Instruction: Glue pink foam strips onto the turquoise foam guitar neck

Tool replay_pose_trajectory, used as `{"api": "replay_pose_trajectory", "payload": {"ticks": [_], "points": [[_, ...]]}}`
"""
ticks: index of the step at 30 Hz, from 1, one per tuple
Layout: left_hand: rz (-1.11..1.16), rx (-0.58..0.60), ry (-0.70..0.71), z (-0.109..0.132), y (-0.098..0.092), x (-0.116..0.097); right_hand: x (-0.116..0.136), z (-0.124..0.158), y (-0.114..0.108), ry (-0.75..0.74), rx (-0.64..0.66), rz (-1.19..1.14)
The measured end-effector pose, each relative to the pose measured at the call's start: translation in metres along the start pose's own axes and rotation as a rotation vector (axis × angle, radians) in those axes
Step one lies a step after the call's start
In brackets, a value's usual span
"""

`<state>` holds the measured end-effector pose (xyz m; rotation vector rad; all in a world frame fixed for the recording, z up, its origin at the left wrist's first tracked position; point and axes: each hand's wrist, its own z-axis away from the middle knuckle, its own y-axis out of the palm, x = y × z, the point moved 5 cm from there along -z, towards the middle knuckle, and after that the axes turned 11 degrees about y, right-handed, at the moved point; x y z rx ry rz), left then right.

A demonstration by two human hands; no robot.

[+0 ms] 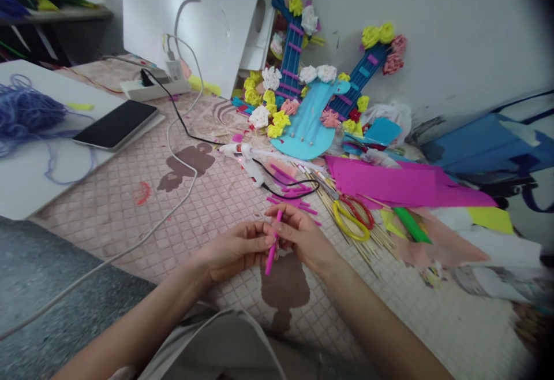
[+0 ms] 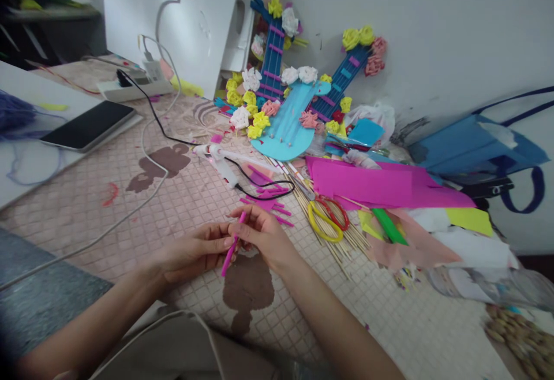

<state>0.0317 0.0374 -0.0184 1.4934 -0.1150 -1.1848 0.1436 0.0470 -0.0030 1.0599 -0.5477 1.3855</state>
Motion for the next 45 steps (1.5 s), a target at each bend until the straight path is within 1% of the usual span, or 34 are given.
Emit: {"api": "replay_pose_trajectory", "payload": {"ticks": [5,9,11,14,16,20,22,25,29,33,36,41,45], "points": [[-0.021,0.01,-0.002,-0.0003,0.0002,0.0004,0.0,0.0004,-0.0022,-0.066,-0.058,0.036],[0.005,-0.018,-0.005,0.0002,-0.0016,0.001,0.0008,0.0012,-0.0004,-0.097,0.028,0.014],[0.007,-0.026,-0.003,0.0004,-0.0026,0.0011,0.0,0.0011,-0.0005,-0.089,0.041,0.038],[-0.013,-0.007,0.002,0.0001,-0.0023,0.0012,-0.0003,0.0002,-0.0034,-0.105,-0.032,0.063],[-0.018,0.005,0.001,-0.0004,-0.002,0.0013,0.0001,0.0,-0.0041,-0.121,-0.052,0.023],[-0.008,0.022,-0.013,-0.0004,-0.0024,0.0014,0.0005,0.0007,-0.0021,-0.083,0.02,-0.11],[-0.011,0.027,-0.023,0.0002,-0.0025,0.0014,0.0008,0.0011,-0.0017,-0.057,0.048,-0.138],[-0.015,0.028,-0.029,0.0012,-0.0014,0.0014,-0.0006,0.0,-0.003,-0.029,0.046,-0.138],[-0.035,0.023,-0.024,0.0015,0.0007,0.0015,-0.004,-0.0021,-0.0066,-0.045,-0.016,-0.11],[-0.034,0.007,-0.011,0.0002,0.0015,-0.0004,-0.0013,0.0011,-0.0037,-0.102,0.035,-0.102],[-0.012,0.01,0.023,-0.0012,0.0024,-0.0036,0.0025,0.0054,-0.0032,-0.132,0.016,-0.065],[0.01,0.047,0.063,-0.0038,0.0021,-0.0036,-0.0014,0.0074,-0.002,-0.114,-0.012,0.078],[0.008,0.021,0.088,-0.0065,-0.0024,-0.0014,-0.0066,0.0066,0.0007,-0.117,0.044,0.133]]}}
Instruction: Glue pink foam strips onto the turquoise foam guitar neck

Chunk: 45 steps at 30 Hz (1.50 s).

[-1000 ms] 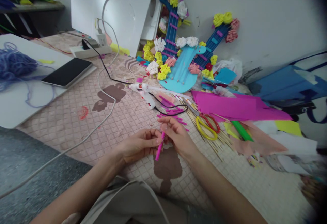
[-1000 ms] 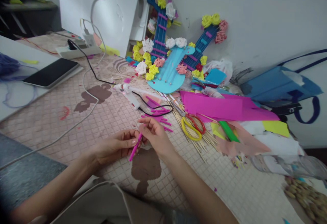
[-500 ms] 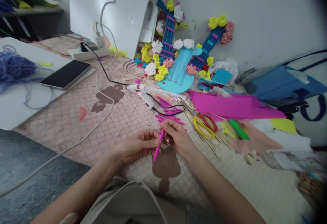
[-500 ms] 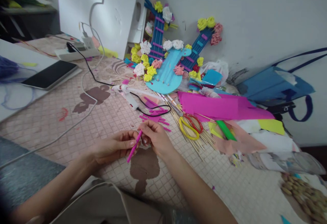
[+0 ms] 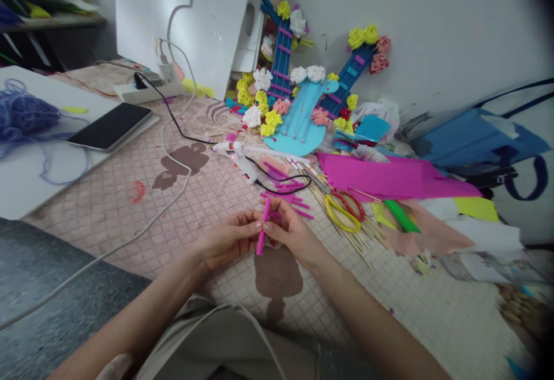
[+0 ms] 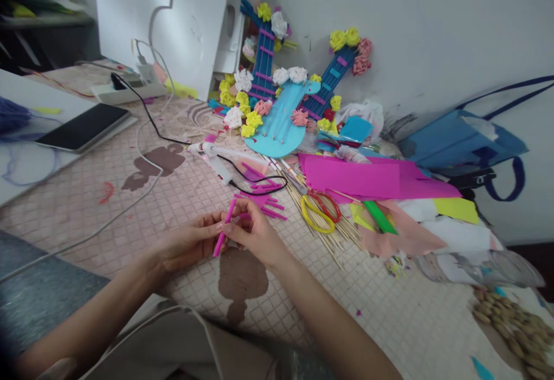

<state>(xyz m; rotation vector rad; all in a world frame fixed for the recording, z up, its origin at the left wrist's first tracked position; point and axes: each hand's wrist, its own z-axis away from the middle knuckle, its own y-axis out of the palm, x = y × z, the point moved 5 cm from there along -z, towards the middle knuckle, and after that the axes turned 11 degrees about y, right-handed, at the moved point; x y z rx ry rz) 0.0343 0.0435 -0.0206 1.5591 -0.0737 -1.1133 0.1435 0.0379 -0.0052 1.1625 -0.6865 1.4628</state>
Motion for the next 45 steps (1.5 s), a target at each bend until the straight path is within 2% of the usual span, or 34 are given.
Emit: {"api": "replay_pose_trajectory", "payload": {"ticks": [4,7,10,12,18,22,28,32,35,40,45], "points": [[-0.012,0.013,0.054,-0.003,-0.001,-0.004,0.001,0.001,0.0,-0.039,0.009,-0.023],[-0.015,-0.038,0.129,-0.004,-0.003,-0.011,0.008,0.005,-0.005,-0.131,-0.132,0.032],[-0.008,-0.172,0.175,-0.003,-0.01,-0.017,0.017,0.015,-0.007,-0.232,-0.302,0.224],[-0.011,-0.229,0.202,-0.002,-0.013,-0.02,0.023,0.021,-0.005,-0.312,-0.358,0.373],[-0.037,-0.206,0.273,-0.005,-0.018,-0.023,0.023,0.03,0.016,-0.56,-0.326,0.787],[0.004,-0.213,0.331,-0.007,-0.021,-0.028,0.023,0.032,0.021,-0.652,-0.249,0.875],[0.05,-0.297,0.288,-0.005,-0.024,-0.028,0.029,0.032,0.007,-0.542,-0.425,0.75],[0.036,-0.286,0.322,-0.007,-0.02,-0.029,0.024,0.031,0.015,-0.566,-0.367,0.807],[0.039,-0.323,0.386,-0.008,-0.02,-0.031,0.022,0.033,0.02,-0.608,-0.319,0.845],[0.038,-0.354,0.383,-0.007,-0.021,-0.032,0.027,0.033,0.009,-0.547,-0.437,0.731],[0.06,-0.366,0.377,-0.004,-0.023,-0.034,0.024,0.025,0.007,-0.471,-0.41,0.66]]}}
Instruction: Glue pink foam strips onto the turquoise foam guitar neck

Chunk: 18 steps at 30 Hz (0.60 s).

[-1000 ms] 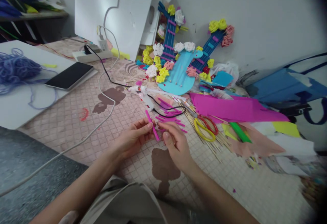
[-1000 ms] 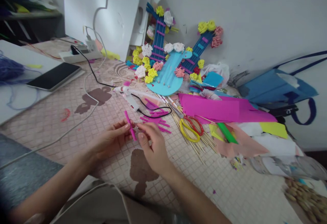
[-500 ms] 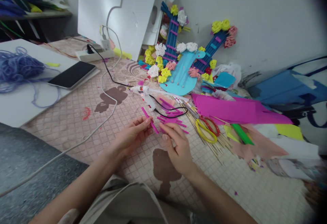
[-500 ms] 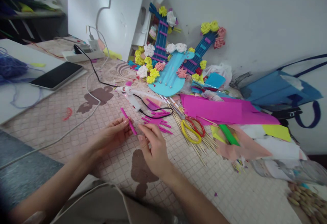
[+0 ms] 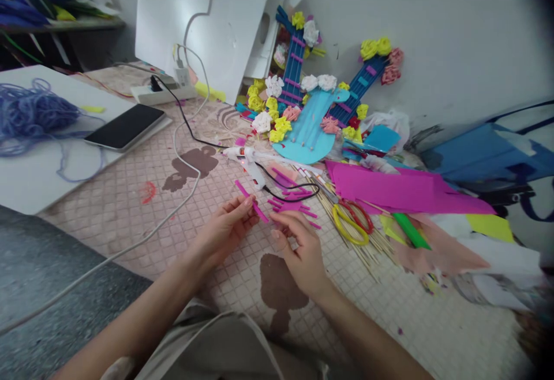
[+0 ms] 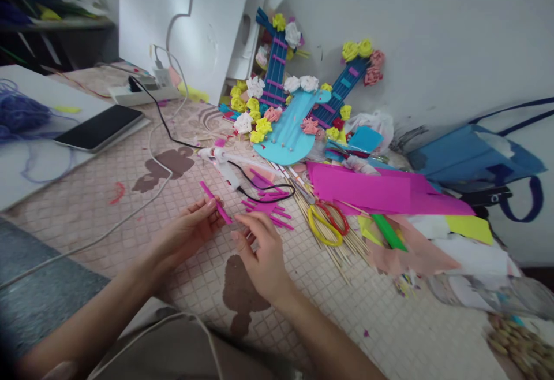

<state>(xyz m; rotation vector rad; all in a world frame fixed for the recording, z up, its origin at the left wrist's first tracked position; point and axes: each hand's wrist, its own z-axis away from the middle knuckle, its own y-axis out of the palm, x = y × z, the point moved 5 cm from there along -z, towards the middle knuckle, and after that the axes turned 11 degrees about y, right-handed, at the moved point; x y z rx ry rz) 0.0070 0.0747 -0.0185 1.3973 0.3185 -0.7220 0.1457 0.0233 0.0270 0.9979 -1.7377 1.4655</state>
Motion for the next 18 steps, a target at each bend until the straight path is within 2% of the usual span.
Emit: {"api": "replay_pose_trajectory", "payload": {"ticks": [4,10,15,18], "points": [[-0.021,0.024,0.019,0.001,-0.001,-0.003,0.003,-0.01,0.004,0.024,0.014,0.009],[-0.094,0.068,0.108,0.005,0.002,-0.008,0.019,-0.027,0.016,-0.097,-0.015,0.134],[-0.105,-0.015,0.183,0.003,-0.006,-0.013,0.023,-0.027,0.02,-0.232,-0.022,0.265],[-0.05,-0.076,0.162,0.0,-0.014,-0.014,0.021,-0.024,0.012,-0.214,-0.058,0.215]]}}
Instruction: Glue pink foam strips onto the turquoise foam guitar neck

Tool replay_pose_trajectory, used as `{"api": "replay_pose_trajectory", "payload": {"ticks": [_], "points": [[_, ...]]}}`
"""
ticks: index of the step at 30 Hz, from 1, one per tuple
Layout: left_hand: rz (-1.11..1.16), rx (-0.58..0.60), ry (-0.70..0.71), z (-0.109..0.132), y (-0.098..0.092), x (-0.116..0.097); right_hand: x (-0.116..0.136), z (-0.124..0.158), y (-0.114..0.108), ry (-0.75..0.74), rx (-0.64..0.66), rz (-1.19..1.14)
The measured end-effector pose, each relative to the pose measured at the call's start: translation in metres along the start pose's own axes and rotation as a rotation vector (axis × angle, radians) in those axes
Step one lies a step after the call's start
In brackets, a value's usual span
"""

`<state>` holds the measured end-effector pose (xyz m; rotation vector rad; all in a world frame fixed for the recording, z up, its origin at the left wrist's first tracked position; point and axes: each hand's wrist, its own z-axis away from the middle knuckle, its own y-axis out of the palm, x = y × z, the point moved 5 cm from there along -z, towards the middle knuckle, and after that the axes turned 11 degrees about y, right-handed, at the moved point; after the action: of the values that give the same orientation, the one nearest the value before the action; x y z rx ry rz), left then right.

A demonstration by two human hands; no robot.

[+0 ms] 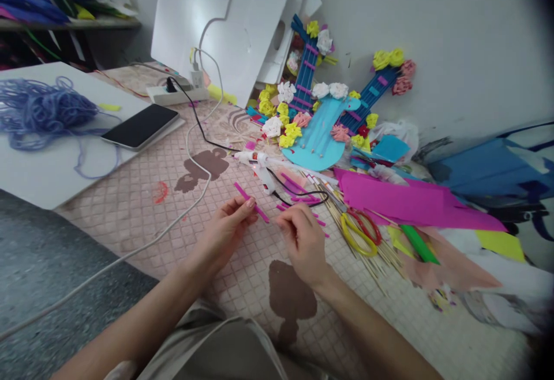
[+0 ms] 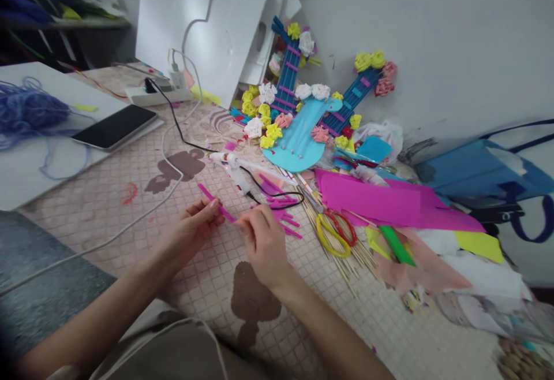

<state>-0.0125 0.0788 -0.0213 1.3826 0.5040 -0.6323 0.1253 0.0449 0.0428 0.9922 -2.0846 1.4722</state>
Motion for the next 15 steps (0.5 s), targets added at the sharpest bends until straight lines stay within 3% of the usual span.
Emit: {"api": "replay_pose_trajectory", "payload": {"ticks": [5,10,15], "points": [[0.079,-0.05,-0.054,-0.003,-0.004,-0.001,-0.017,0.001,-0.007,0.284,-0.04,-0.204],[0.067,-0.044,-0.044,0.002,0.003,-0.004,-0.022,-0.003,0.011,0.415,0.093,-0.406],[0.056,-0.029,-0.016,0.005,0.009,-0.002,-0.015,-0.004,0.037,0.521,0.32,-0.626]]}}
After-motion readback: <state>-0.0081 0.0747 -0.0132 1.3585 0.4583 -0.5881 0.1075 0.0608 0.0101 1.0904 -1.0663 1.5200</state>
